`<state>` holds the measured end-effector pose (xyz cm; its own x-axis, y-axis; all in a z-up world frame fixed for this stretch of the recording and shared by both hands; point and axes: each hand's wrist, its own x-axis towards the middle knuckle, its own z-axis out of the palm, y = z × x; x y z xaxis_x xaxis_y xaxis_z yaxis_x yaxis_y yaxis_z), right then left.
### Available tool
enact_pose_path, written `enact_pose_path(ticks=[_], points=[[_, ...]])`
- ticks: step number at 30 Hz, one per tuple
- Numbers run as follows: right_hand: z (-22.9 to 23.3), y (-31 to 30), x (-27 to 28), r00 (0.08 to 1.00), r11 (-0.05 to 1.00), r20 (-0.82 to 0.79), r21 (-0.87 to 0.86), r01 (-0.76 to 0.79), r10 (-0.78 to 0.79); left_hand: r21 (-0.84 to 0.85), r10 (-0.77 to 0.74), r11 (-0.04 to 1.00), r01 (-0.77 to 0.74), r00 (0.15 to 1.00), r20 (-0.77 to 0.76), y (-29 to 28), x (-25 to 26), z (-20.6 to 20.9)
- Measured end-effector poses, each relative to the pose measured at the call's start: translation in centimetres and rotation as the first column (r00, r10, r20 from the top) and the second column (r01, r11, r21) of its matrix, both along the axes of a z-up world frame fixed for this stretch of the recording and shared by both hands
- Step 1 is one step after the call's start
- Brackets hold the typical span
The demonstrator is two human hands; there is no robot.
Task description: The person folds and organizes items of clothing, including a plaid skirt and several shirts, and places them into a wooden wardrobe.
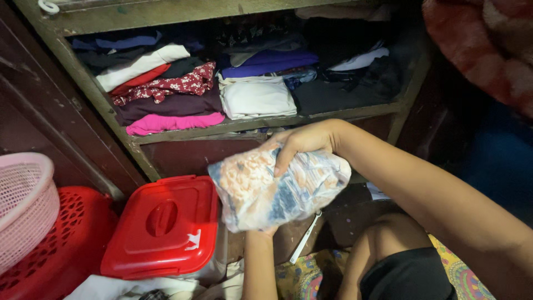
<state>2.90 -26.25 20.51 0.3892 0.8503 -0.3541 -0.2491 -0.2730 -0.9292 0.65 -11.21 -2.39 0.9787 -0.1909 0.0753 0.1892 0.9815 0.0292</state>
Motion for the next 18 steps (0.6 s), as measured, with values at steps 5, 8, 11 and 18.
enact_pose_path(ticks=[5,8,11,18], points=[[0.1,0.0,1.1,0.992,0.996,0.123,-0.09,-0.021,0.032,0.042,0.005,0.999,-0.006,1.0,0.023,-0.6,-0.1,0.6],[0.3,-0.5,2.6,0.94,0.945,0.341,-0.312,0.094,0.019,0.102,-0.052,0.993,0.056,0.998,-0.048,-0.9,-0.6,-0.4],[-1.1,-1.0,3.8,0.807,0.826,0.585,-0.491,0.276,0.078,0.169,-0.095,0.978,0.119,0.985,-0.143,-1.4,-0.3,-1.2],[-5.4,-2.9,5.1,0.479,0.69,0.841,-0.191,0.698,-0.251,0.298,-0.171,0.91,0.289,0.915,-0.365,-3.4,0.2,-1.9]])
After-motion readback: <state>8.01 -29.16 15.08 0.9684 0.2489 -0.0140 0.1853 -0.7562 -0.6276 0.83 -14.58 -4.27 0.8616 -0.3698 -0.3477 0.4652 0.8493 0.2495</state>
